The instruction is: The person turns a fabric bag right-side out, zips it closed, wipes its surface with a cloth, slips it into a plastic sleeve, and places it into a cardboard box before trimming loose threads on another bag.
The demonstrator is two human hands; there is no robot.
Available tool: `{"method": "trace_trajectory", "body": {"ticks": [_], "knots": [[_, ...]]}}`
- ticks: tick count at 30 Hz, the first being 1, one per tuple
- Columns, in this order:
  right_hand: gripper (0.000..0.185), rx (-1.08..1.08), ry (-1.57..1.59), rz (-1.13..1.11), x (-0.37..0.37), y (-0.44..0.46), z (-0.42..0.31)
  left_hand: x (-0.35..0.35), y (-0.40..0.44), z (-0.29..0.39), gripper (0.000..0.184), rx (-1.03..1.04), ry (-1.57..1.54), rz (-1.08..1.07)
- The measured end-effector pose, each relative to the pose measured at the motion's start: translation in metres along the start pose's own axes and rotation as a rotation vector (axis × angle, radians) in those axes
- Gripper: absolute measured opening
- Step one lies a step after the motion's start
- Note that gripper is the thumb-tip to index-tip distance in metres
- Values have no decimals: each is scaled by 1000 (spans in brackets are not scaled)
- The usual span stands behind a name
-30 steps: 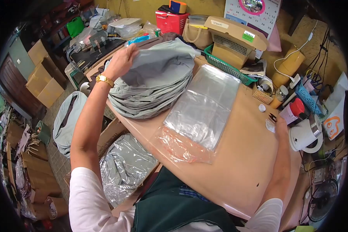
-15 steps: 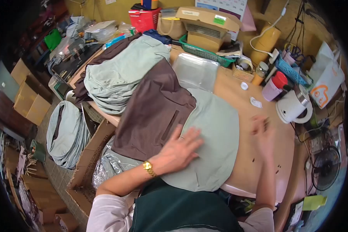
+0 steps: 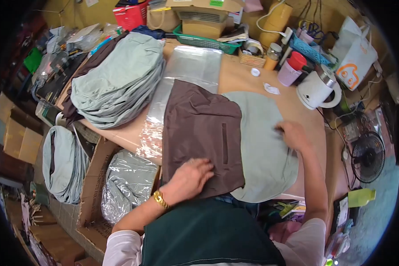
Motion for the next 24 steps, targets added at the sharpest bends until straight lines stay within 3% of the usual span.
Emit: {"method": "trace_trajectory", "body": {"ticks": [1,3,4,6,9,10,13,16,18,22,24], "knots": [[16,-22,115,201,-16,9,-19,-14,23,8,19,19,-32,141],[17,131,424,137,-18,41,-43,-16,60,4,14,24,-155,273],[19,158,558,194,-8,55,-48,-7,76,-4,19,-38,-185,284],[21,181,755,307,32,78,-55,19,100,-22,29,38,-150,367],[21,199,873,421,102,88,-56,46,114,-58,52,-144,52,377],[20,220,926,475,116,82,-55,47,115,-59,52,-143,56,374],[17,253,871,548,124,56,-60,49,115,-73,44,-248,-1,382],[15,275,926,514,124,52,-62,51,115,-76,30,-198,25,453],[16,223,899,510,116,47,-71,45,118,-66,19,-10,226,569],[31,173,910,396,106,36,-88,39,116,-76,19,-53,163,620],[34,161,863,335,114,37,-83,38,113,-98,19,-360,-42,576]]}}
Point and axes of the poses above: each hand's wrist, its own y-axis towards the middle knuckle, its own x-axis out of the palm, z = x × y, the point moved 6 cm from there along y, towards the middle knuckle, and after that the axes turned 15 degrees about z, right-handed, at the moved point
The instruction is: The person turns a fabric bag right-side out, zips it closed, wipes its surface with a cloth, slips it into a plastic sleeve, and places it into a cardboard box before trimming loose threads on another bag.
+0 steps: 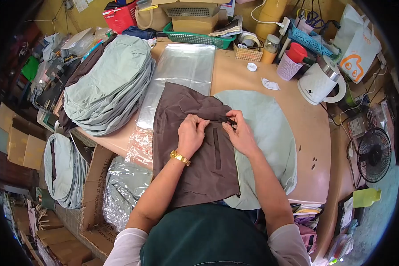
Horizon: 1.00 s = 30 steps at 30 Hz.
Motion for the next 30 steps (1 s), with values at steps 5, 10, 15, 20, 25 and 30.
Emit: {"method": "trace_trajectory", "body": {"ticks": [5,10,15,20,25,30], "knots": [[31,57,114,44,6,3,17,7,2,-43,20,-633,-625,-124],[28,98,87,43,6,2,13,-5,-4,9,34,4,-177,-143],[30,82,14,31,4,1,5,4,-7,23,18,393,48,21],[30,-86,-42,38,3,-1,-5,-4,-2,13,15,287,79,44],[29,-18,-43,86,2,-1,-3,-7,3,-4,13,-174,-289,-112],[29,-25,-35,77,2,-2,-6,-5,-5,18,19,356,16,16]]}}
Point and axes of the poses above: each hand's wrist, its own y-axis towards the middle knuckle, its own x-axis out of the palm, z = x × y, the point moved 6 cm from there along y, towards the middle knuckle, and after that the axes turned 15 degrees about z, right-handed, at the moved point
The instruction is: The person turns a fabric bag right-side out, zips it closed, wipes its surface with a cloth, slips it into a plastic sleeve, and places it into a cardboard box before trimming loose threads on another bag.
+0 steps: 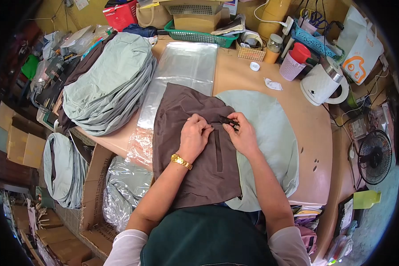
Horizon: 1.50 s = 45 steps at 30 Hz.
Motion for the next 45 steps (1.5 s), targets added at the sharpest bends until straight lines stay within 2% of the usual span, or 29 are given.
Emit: {"method": "trace_trajectory", "body": {"ticks": [5,7,10,13,20,22,26,28,30,32,34,35,36,38,40,41,42,44,45], "knots": [[28,-166,-95,8,-2,-3,-12,0,1,0,13,-6,48,31],[25,-105,-159,-41,-3,-5,-15,-3,-1,-9,12,-221,-53,-18],[26,-229,-174,17,-4,-7,-21,-4,-2,-13,11,-238,-99,-41],[26,-239,-173,28,-2,-8,-24,-5,-1,-8,11,-243,-124,-36],[24,-238,-146,45,4,-8,-24,-8,0,2,13,-140,-144,28],[20,-311,-219,25,9,-9,-23,-6,-1,2,13,-88,-147,50],[23,-287,-256,17,12,-7,-19,-12,0,-8,13,-158,-254,116],[29,-296,-312,116,3,-5,-23,-47,8,-12,17,-24,-139,308],[29,-297,-327,132,-5,4,-10,-87,-10,-49,24,-722,-290,248],[29,-244,-360,99,-16,15,9,-136,-23,-47,19,-471,-207,361],[29,-201,-408,24,-29,35,22,-163,-47,-28,13,-633,-353,298],[29,-208,-434,-6,-35,43,27,-169,-74,-35,17,-748,-347,180],[29,-205,-435,-12,-39,54,35,-170,-111,-59,22,-769,-279,49],[28,-182,-504,-102,-36,67,48,-172,-152,-49,28,-1039,-382,-45],[26,-193,-439,-117,-31,41,-14,-166,-176,-30,34,-1297,-460,-116],[26,-181,-392,-129,-23,24,-41,-158,-186,-24,39,-1368,-513,-233],[26,-187,-304,-132,-14,4,-67,-149,-184,-10,43,-1405,-573,-359],[35,-280,-204,-171,12,-38,-94,-129,-176,3,37,-1220,-584,-395],[40,-324,-246,-215,24,-54,-97,-126,-173,-2,37,-1229,-578,-381]]}}
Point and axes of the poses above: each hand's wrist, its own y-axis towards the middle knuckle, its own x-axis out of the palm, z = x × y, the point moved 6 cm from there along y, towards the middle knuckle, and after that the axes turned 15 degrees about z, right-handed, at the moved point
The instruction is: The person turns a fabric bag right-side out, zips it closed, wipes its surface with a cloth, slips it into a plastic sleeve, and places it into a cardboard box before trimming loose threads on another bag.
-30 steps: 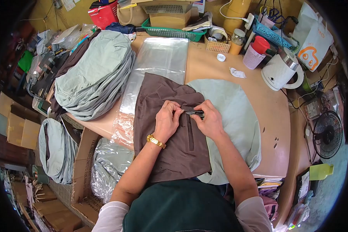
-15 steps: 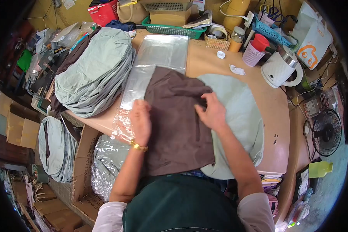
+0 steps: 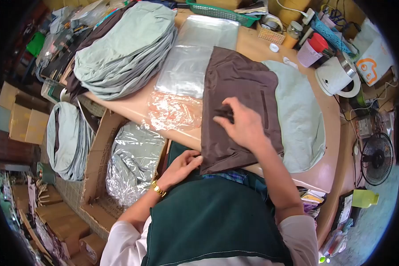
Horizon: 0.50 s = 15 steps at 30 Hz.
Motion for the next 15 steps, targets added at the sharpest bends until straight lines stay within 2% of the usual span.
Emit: {"method": "trace_trajectory", "body": {"ticks": [2,3,5,6,8,11,13,15], "knots": [[38,-16,-127,-16,25,-14,11,15,4,-1,31,27,209,-306],[35,-19,-169,1,32,-16,23,15,-4,5,31,20,210,-314],[30,40,-190,20,36,-10,38,9,-13,32,29,67,321,-177],[26,95,-206,37,32,-11,48,3,-15,28,25,22,332,-204],[17,101,-241,121,36,-7,54,-13,-16,13,23,28,230,-200],[18,133,-245,140,36,-6,50,-44,-2,-23,31,-35,23,-158],[20,113,-239,152,37,-9,51,-18,-11,1,33,-23,-28,-29],[21,142,-233,114,35,-9,51,12,-10,12,32,-50,-42,-51]]}}
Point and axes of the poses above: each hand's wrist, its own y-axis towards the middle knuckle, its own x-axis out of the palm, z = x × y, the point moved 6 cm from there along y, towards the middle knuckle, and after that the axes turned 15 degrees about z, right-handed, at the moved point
